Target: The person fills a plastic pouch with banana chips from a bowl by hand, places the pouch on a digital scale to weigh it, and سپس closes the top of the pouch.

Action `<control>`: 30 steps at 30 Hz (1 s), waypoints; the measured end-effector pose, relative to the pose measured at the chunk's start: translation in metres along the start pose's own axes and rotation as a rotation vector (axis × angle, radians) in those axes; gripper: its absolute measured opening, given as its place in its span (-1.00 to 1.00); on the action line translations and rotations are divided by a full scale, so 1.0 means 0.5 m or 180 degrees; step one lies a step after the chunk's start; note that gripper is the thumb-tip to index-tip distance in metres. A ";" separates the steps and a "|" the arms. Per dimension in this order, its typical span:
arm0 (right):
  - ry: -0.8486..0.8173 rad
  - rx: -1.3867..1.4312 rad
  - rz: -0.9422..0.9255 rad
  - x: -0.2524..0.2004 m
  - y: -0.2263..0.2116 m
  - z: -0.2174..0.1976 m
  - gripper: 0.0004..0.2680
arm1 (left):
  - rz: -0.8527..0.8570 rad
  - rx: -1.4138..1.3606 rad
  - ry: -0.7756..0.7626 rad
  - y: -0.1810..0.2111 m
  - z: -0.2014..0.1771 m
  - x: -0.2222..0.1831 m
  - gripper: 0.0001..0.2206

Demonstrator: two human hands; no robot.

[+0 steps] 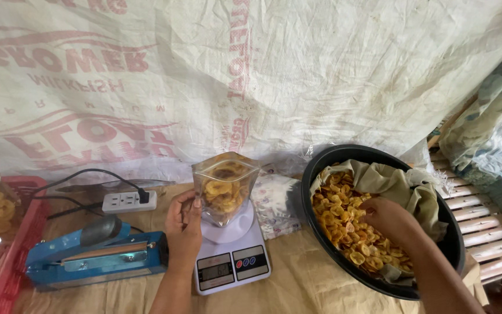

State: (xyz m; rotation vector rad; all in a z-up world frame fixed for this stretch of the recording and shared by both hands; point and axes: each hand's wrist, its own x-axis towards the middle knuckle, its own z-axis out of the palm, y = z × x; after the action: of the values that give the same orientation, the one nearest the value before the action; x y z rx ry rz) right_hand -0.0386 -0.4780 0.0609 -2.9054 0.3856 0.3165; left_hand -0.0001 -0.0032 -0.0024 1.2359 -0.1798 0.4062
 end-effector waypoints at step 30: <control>0.0190 0.3001 -0.2261 -0.121 -0.562 -0.247 -0.86 | 0.0346 -0.0332 -0.0035 0.002 0.003 0.009 -0.85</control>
State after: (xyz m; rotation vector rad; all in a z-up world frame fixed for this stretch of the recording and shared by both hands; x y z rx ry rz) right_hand 0.0048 -0.2246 0.2388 -1.9381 -0.4031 -0.0688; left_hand 0.0034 -0.0035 0.0006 1.1290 -0.2751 0.4782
